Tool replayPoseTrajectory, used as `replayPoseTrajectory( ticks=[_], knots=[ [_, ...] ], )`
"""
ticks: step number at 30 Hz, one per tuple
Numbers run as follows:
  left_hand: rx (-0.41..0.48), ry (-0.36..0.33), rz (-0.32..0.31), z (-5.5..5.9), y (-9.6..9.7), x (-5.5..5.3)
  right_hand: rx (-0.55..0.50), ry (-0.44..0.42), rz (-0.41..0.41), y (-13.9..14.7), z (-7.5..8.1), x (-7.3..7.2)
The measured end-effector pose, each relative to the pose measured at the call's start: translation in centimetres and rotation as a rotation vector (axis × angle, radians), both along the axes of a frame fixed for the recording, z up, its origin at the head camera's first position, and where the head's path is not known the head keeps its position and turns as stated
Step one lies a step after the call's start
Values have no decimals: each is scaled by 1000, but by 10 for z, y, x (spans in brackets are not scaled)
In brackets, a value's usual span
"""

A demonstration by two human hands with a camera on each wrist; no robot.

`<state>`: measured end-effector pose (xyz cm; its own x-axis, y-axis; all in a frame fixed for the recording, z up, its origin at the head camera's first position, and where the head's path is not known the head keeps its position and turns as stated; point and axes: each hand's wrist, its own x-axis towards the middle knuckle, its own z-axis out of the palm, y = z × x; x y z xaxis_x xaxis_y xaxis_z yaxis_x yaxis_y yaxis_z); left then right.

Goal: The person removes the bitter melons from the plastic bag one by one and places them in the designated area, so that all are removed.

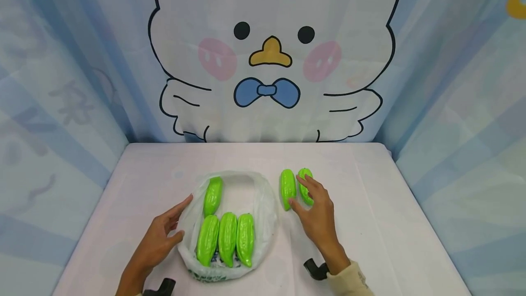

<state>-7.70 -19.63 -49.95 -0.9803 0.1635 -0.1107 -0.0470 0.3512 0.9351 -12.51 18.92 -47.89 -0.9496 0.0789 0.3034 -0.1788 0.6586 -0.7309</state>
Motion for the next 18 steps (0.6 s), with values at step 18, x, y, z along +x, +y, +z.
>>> replayPoseTrajectory(
  ticks=[18],
  knots=[
    [5, -3, -1, 0, -1, 0, -9, 32, 128, -43, -1, 35]
  ],
)
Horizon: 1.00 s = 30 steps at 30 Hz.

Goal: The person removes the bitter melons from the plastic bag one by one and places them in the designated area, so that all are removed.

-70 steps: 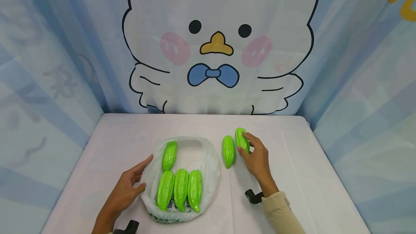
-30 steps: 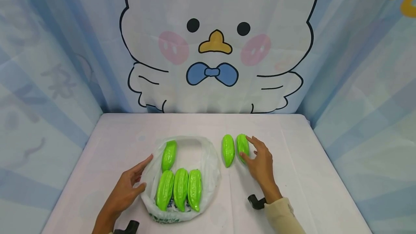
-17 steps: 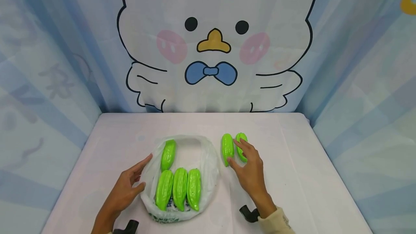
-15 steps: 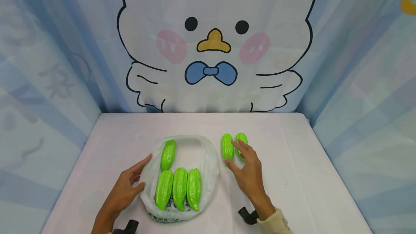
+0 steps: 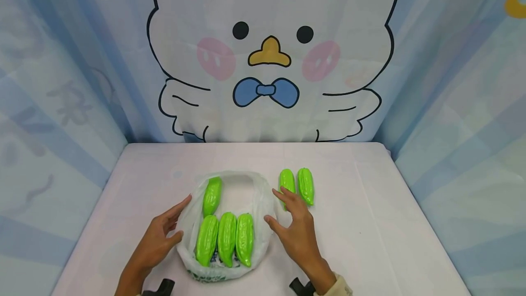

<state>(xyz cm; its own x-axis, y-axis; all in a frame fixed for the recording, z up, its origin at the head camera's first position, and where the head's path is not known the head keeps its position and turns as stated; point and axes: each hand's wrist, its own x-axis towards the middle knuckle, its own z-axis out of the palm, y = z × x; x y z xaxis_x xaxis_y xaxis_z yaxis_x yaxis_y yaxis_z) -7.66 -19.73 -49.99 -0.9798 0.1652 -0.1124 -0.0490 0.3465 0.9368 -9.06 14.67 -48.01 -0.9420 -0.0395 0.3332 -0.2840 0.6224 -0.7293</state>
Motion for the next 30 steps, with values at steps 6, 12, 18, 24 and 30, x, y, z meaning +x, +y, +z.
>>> replayPoseTrajectory(
  ticks=[6, 12, 18, 24, 30],
  knots=[
    [0, -2, 2, 0, 0, 0, -9, -22, 36, -9, -3, 7],
    [-5, 13, -7, 0, 1, 0, -17, -29, 75, -19, -5, 14],
    [-5, 17, -10, 1, 2, 1, -14, -37, 102, -29, -9, 20],
    [-7, 16, -13, 0, 1, 0, 1, -104, 147, -38, -16, 28],
    [9, 10, -9, 0, 1, 1, 30, -175, 187, -46, -25, 33]
  ],
)
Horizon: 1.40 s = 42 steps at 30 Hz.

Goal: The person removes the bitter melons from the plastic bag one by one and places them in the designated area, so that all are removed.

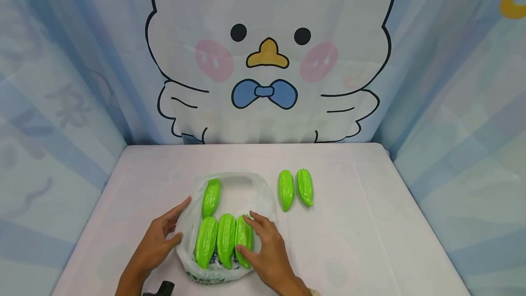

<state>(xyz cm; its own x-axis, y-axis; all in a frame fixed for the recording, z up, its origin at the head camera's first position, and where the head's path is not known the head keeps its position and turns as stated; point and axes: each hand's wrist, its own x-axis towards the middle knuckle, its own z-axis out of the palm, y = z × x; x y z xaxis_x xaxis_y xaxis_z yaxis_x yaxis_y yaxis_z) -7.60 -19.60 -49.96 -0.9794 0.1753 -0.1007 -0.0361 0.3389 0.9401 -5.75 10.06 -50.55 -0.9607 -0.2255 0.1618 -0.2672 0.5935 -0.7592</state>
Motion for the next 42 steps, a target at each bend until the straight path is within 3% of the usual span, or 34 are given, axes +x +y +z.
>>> replayPoseTrajectory(
  ticks=[7, 22, 36, 42],
  knots=[
    [6, -4, -5, -1, -1, -1, 30, -98, 30, -5, -2, -1],
    [-9, -2, -4, 1, 0, -1, 67, -105, 35, -6, -9, -5],
    [-2, -47, 1, 0, 0, -1, 48, -186, 14, -4, -2, -7],
    [1, -33, 3, -1, -1, -3, 38, -157, -2, -4, 3, -6]
  ],
)
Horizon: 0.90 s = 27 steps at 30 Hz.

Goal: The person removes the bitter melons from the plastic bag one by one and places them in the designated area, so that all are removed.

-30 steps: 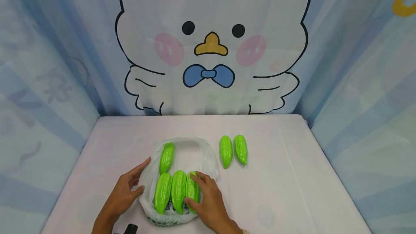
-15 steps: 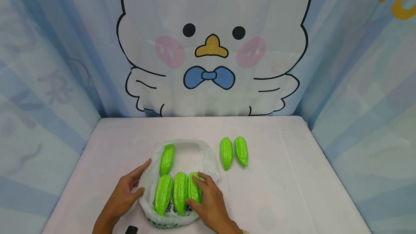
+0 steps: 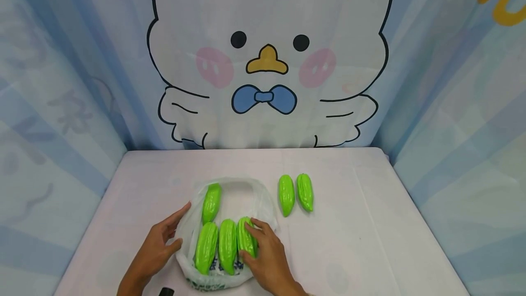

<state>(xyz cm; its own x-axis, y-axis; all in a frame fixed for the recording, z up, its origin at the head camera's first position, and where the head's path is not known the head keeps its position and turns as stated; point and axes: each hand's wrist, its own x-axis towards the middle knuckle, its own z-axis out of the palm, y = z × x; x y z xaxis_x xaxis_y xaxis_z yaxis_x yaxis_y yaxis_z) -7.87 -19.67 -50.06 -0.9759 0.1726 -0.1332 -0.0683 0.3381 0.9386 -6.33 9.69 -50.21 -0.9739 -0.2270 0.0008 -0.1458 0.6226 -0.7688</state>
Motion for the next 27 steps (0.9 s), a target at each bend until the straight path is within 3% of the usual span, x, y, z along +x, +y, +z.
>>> replayPoseTrajectory(
  ticks=[7, 14, 27],
  knots=[
    [-20, 1, 1, -2, 0, 2, -70, 92, -10, 6, 7, 0],
    [-4, 6, 4, -2, 1, 3, -136, 68, -32, 14, 15, -3],
    [-13, 17, 2, 1, 0, 1, -163, 110, -125, 32, 26, -13]
  ],
)
